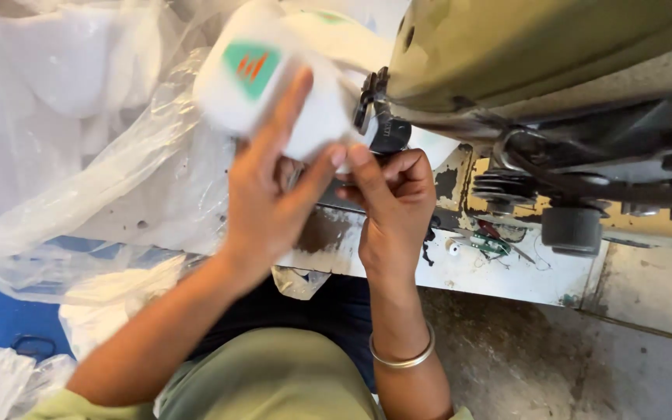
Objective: The person repeatedly picks up white fabric pieces with green labels from a plastic bag and sews them using a sewing machine. They guide each piece under the needle, operate the machine, and then place the finished piece on a pile to the right.
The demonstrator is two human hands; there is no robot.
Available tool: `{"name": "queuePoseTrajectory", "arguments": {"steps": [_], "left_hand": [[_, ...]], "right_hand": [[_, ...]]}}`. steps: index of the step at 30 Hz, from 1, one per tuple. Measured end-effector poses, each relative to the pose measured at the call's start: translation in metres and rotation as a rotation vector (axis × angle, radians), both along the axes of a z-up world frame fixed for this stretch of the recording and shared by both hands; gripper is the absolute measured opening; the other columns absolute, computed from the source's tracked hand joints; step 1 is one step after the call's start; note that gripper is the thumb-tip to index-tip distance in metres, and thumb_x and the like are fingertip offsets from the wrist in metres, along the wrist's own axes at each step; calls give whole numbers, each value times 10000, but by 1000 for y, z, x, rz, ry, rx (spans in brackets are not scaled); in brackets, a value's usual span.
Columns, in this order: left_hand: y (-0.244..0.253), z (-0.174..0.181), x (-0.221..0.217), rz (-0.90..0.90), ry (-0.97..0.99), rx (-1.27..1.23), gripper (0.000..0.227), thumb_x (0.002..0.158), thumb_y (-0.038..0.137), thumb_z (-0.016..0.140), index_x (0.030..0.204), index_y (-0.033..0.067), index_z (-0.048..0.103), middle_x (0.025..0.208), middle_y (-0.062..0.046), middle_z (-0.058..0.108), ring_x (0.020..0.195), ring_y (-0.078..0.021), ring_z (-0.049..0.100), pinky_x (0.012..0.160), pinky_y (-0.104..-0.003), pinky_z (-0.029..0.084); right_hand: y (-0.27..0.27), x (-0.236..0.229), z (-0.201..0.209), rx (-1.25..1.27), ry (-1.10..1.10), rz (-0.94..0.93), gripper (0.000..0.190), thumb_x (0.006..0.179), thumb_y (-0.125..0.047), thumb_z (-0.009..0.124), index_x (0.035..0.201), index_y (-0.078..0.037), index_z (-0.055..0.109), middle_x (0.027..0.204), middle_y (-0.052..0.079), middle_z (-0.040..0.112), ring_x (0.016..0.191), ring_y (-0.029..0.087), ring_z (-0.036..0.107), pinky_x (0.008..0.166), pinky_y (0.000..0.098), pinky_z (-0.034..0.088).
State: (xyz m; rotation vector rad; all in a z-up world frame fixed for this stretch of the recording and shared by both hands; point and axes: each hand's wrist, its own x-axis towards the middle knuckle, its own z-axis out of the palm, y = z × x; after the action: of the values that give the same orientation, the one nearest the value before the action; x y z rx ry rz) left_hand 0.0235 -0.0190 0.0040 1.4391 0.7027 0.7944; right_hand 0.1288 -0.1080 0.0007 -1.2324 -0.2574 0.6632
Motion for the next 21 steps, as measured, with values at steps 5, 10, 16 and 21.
{"name": "queuePoseTrajectory", "arguments": {"steps": [5,10,16,21], "left_hand": [[-6,-4,3,431,-340,-392,474,1004,73,702,1458,7,583,996,-128,577,737,-87,456,623,-205,376],[-8,-20,-23,249,-353,-187,397,1054,41,738,1425,72,601,1116,-2,644,870,-29,583,734,-176,484],[-57,-32,-30,145,-220,-194,347,1008,-14,730,1339,55,656,1134,55,617,855,20,488,744,-148,417],[-59,-28,-16,130,-244,-250,380,983,-17,729,1347,57,648,1043,87,538,648,53,369,540,-128,292]], "right_hand": [[3,1,-2,15,-10,-2,405,926,-66,815,817,-119,429,819,107,708,674,195,718,556,294,581],[3,3,2,-8,-63,-19,373,938,-119,789,822,-124,434,792,113,725,661,189,725,554,288,584],[-9,2,-10,16,-43,53,338,947,-102,794,865,-115,466,789,4,627,705,106,645,632,244,561],[-13,5,-10,63,-30,49,347,945,-30,816,886,-108,483,798,-32,573,706,66,573,641,216,512]]}}
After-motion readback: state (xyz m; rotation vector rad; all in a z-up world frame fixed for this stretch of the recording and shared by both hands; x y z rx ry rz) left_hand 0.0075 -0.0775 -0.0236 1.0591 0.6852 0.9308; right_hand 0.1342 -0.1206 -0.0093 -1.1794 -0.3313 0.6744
